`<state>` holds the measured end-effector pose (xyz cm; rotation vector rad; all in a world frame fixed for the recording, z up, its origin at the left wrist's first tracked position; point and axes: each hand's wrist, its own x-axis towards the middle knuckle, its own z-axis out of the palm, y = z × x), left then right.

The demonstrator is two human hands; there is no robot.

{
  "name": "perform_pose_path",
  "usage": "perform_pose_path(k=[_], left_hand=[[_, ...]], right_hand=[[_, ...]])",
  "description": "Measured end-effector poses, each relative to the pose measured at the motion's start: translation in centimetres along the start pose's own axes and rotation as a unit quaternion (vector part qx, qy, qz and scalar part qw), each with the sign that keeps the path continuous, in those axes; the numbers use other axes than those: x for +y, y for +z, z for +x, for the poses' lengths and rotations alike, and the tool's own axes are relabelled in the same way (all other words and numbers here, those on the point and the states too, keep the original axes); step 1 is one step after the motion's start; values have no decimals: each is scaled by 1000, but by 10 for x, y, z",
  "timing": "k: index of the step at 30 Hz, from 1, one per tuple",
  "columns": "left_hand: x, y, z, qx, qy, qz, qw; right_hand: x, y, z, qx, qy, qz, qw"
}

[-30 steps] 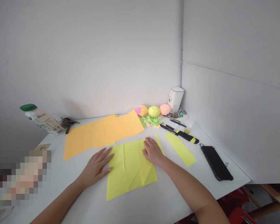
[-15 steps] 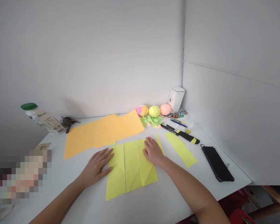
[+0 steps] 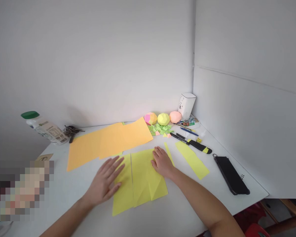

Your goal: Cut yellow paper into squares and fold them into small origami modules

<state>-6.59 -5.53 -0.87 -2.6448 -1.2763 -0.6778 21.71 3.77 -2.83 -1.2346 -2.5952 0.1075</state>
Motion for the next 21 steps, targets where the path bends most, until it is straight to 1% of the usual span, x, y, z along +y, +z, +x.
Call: perform_pose_path(k=[3,5,8,10,12,13,15,16,17,19,21], left_hand=[[24,3,9,-85,53,-45,994],[30,8,8,-121,63,-62,989],[27,14,3,-134,52,-67,987],[23,15,0,-136,51,-64,987],[21,15,-1,-139,55,-58,987],[21,15,-1,-139,56,-56,987],[22,16,-1,-134,58,-53,988],[22,16,-1,-131,58,-51,988],[23,17,-1,-129,58,-49,989],[23,18,-2,-133,57,-40,989],[23,18,-2,-137,55,-35,988]], right_hand=[[2,-3,2,15,3,22,1000],[11,-15,5,56,22,31,998],[36,-47,1,154,61,24,986],[59,-68,-13,179,53,12,982],[79,-80,-38,155,33,-10,987],[88,-81,-53,149,34,-21,988],[102,-75,-84,144,63,-42,987],[106,-69,-97,129,88,-54,986],[110,-63,-107,90,107,-70,988],[112,-52,-119,-6,142,-94,985],[110,-46,-122,-63,175,-110,976]])
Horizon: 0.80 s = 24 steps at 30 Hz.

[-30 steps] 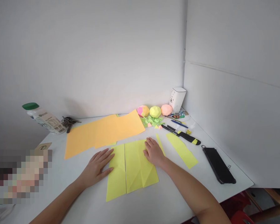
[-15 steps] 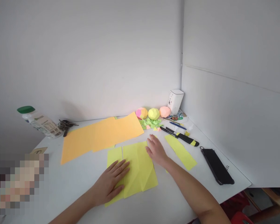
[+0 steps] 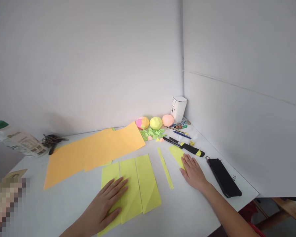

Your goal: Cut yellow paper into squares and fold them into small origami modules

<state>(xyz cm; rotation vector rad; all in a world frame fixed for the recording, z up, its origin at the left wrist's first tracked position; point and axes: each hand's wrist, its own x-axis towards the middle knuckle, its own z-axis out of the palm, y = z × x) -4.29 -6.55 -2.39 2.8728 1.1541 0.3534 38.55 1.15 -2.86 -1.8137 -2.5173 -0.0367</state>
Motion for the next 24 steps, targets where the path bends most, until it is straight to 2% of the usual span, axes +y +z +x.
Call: perform_pose_path(k=[3,9,11,16,18,22,24], left_hand=[[0,0,0,1,-3,0,1000],[-1,1,0,-7,0,4,1000],[-1,1,0,-6,-3,2,1000],[-1,1,1,0,-6,-5,1000],[-1,1,1,-4,-5,-4,1000],[-1,-1,1,5,-4,-12,1000],[-1,-1,1,8,-3,-15,1000]], right_hand=[[-13,1,-7,-16,30,-11,999],[-51,6,-31,-9,24,4,1000],[-59,6,-23,-24,41,11,999],[-59,-7,23,-69,87,22,994],[-58,-16,36,-49,84,21,995],[-58,-25,43,84,56,-15,995],[-57,-22,43,58,27,-18,998]])
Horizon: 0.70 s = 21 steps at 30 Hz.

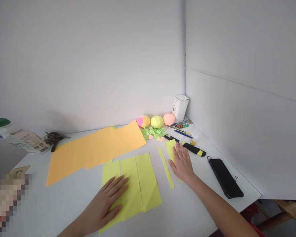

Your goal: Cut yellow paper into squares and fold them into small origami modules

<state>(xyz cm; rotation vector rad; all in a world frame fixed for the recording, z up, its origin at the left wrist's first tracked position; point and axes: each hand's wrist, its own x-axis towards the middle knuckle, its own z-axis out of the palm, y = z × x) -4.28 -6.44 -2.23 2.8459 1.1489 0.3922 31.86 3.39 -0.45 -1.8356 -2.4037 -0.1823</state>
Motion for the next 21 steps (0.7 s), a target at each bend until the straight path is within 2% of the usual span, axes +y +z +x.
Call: perform_pose_path(k=[2,8,17,21], left_hand=[[0,0,0,-2,0,0,1000],[1,0,0,-15,-6,-5,1000],[2,-2,1,-36,-16,-14,999],[2,-2,1,-46,-15,-10,999]], right_hand=[[1,6,1,-54,-15,3,998],[-1,14,8,-87,6,-5,996],[1,17,17,-73,-13,-6,997],[0,17,12,-90,-28,18,995]])
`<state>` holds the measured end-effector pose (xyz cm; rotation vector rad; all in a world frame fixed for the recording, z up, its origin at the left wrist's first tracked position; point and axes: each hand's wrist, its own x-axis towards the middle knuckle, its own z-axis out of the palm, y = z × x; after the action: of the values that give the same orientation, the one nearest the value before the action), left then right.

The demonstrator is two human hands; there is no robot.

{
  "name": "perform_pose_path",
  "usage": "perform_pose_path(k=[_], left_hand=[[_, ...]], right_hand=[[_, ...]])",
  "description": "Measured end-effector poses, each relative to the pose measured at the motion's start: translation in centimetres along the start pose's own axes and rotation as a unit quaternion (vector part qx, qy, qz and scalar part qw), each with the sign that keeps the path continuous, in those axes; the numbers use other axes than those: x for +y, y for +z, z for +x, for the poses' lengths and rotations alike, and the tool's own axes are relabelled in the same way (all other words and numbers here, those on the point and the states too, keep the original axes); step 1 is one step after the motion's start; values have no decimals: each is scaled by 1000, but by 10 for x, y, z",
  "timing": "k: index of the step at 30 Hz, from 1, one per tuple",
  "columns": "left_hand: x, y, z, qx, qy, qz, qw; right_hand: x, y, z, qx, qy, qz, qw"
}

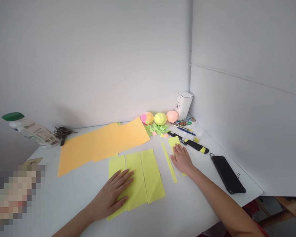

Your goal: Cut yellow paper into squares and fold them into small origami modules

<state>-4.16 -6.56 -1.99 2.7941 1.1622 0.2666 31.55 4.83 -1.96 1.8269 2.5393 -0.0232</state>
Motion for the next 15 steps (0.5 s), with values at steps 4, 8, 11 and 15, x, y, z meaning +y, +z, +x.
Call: perform_pose_path(k=[4,8,11,15], left_hand=[[-1,1,-1,-4,2,6,1000],[-2,2,-1,11,7,1,1000],[-3,2,-1,21,7,0,1000],[-2,3,0,25,6,2,1000]], right_hand=[[-7,5,-16,9,-25,18,999],[-15,5,-27,8,-20,19,1000],[-18,0,-28,11,-12,18,1000],[-18,-3,-26,1,-7,15,1000]])
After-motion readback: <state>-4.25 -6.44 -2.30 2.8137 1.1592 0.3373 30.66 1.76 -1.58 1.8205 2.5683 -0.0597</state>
